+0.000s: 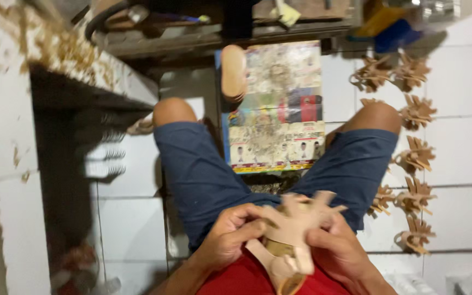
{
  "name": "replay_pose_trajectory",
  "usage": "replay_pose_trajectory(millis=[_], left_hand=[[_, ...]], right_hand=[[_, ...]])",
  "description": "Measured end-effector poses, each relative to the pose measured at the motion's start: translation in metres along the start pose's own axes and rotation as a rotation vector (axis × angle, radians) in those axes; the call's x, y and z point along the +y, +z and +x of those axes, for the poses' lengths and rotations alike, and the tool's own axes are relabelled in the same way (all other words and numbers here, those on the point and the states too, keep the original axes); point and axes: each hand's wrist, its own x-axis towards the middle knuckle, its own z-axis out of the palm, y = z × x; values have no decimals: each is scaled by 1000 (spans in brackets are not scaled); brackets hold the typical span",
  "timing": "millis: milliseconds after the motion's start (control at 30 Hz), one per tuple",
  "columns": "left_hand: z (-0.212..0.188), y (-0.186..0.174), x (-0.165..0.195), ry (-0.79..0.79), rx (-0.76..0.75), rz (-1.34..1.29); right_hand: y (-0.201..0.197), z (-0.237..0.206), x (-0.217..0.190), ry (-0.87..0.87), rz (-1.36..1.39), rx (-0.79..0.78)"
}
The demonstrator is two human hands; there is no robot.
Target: The person sits on the floor and assembles a slipper by hand. They place a star-shaped sole onto a wooden shoe last, fold the tabs over the edges, and press them into place. They repeat the process with a second unit, handling the wooden last and sole pieces directly.
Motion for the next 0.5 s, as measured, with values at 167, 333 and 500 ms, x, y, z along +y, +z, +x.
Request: replay_pose_trajectory(millis=[167, 333, 500], left_hand=[[-8, 15, 7, -54, -25, 118], [-7, 22, 10, -23, -50, 155], [-10, 26, 10, 15, -52, 262]], right_hand=[[-35, -17, 20, -86, 47, 14], [-43, -23, 28, -110, 53, 24], [-39, -30, 34, -276, -25, 37]])
